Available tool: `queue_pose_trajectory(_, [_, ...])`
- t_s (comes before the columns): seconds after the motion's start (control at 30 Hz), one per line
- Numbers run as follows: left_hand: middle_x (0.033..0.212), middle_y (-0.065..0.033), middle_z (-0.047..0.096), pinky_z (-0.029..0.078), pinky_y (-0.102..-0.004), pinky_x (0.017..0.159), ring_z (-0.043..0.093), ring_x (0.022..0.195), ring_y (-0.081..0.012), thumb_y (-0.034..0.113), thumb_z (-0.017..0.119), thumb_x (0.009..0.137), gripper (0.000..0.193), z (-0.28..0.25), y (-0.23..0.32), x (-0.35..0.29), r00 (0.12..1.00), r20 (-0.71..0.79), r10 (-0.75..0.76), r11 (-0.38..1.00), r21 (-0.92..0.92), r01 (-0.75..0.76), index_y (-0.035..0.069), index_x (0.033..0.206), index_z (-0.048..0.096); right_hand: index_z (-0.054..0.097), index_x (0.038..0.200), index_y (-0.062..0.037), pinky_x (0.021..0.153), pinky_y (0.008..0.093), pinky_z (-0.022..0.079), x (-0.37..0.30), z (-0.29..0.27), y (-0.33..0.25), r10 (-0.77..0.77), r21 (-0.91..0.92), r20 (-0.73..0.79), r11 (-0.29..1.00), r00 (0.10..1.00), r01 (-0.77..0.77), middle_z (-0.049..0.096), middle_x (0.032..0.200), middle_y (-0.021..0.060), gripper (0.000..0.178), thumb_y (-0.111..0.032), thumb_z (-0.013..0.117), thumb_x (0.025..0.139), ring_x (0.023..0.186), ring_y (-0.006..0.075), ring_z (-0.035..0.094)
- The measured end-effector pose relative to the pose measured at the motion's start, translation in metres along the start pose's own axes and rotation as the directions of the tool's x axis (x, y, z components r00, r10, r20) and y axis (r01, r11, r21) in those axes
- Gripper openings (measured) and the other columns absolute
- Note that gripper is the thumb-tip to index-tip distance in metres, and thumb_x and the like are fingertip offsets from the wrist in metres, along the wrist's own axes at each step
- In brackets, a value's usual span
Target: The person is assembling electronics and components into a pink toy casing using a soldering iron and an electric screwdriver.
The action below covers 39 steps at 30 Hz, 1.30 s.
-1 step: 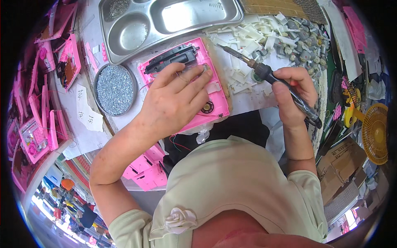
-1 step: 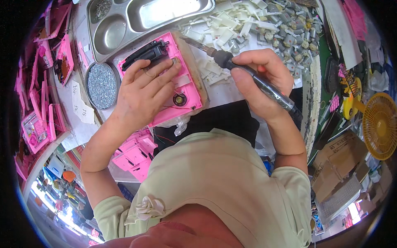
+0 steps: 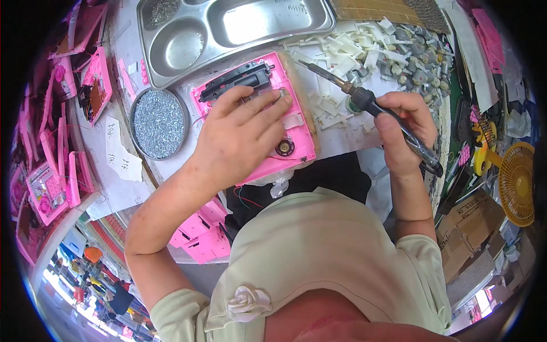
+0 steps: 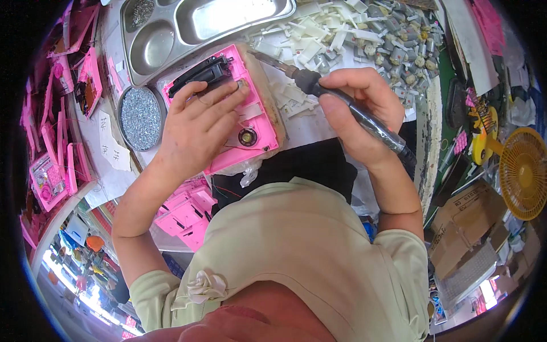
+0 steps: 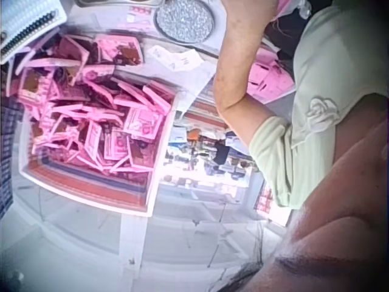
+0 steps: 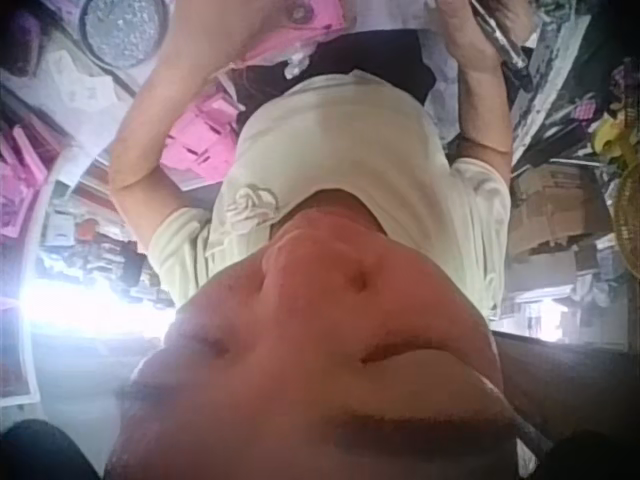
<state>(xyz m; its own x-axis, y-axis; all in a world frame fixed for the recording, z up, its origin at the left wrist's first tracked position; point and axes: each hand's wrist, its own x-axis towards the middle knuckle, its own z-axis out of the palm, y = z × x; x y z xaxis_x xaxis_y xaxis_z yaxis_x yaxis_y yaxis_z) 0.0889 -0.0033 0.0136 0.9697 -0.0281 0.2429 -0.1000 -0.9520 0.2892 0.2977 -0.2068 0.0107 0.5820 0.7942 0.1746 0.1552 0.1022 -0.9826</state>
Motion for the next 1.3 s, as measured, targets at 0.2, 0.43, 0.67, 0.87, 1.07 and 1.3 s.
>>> queue_pose_trajectory(0.2, [0.109,-0.0097,0.062,0.04,-0.0427,0.085,0.055,0.096,-0.0306,0.009,0.081,0.071,0.017,0.018,0.002,0.004,0.861,-0.345,-0.375,0.921,-0.243,0.304,0.01,0.083,0.069,0.07,0.111,0.0011,0.067,0.0193,0.043,-0.007,0.001,-0.001,0.088,0.054,0.038,0.994,0.995,-0.09,0.071,0.094,0.0048,0.027,-0.003,0.079,0.087,0.076,0.0053,0.059])
queue_pose_trajectory(0.43, [0.109,-0.0063,0.06,0.035,-0.042,0.088,0.051,0.098,-0.028,0.012,0.083,0.069,0.015,0.026,0.005,0.009,0.819,-0.339,-0.463,0.884,-0.239,0.401,0.013,0.079,0.072,0.072,0.101,-0.0008,0.054,0.0201,0.039,-0.004,-0.006,0.009,-0.05,-0.187,0.155,0.979,0.987,0.079,0.067,0.073,0.0008,0.019,-0.004,0.08,0.084,0.058,0.0038,0.054])
queue_pose_trajectory(0.67, [0.108,-0.007,0.059,0.036,-0.041,0.088,0.051,0.1,-0.0284,0.013,0.083,0.069,0.015,0.025,0.004,0.01,0.828,-0.312,-0.466,0.884,-0.212,0.418,0.012,0.08,0.072,0.071,0.099,-0.0014,0.051,0.0201,0.037,-0.003,0.0,0.01,-0.054,-0.132,0.149,0.988,0.987,0.074,0.066,0.07,0.0005,0.017,-0.004,0.079,0.084,0.055,0.0033,0.053])
queue_pose_trajectory(0.87, [0.108,-0.0085,0.059,0.038,-0.0401,0.089,0.051,0.101,-0.0286,0.013,0.083,0.07,0.015,0.023,0.004,0.01,0.835,-0.291,-0.466,0.884,-0.191,0.427,0.011,0.081,0.073,0.071,0.1,-0.0016,0.05,0.0198,0.038,0.001,-0.002,0.006,-0.075,-0.192,0.206,0.975,0.976,0.116,0.067,0.07,0.0005,0.018,-0.004,0.08,0.084,0.054,0.0032,0.053])
queue_pose_trajectory(1.07, [0.109,-0.0105,0.06,0.04,-0.0396,0.09,0.052,0.102,-0.0287,0.012,0.083,0.071,0.015,0.021,0.006,0.01,0.831,-0.275,-0.483,0.875,-0.193,0.445,0.01,0.083,0.074,0.072,0.1,-0.0015,0.051,0.0192,0.039,0.0,-0.002,0.008,-0.073,-0.178,0.195,0.978,0.978,0.108,0.069,0.072,0.0017,0.018,-0.005,0.08,0.084,0.054,0.0033,0.056])
queue_pose_trajectory(1.3, [0.108,-0.0106,0.059,0.04,-0.0391,0.088,0.051,0.101,-0.0284,0.011,0.083,0.072,0.015,0.021,0.004,0.009,0.84,-0.267,-0.473,0.879,-0.201,0.432,0.009,0.083,0.074,0.072,0.1,-0.001,0.051,0.0199,0.041,0.001,0.001,0.007,-0.084,-0.19,0.195,0.974,0.977,0.122,0.069,0.072,0.0027,0.018,-0.005,0.08,0.084,0.056,0.0043,0.058])
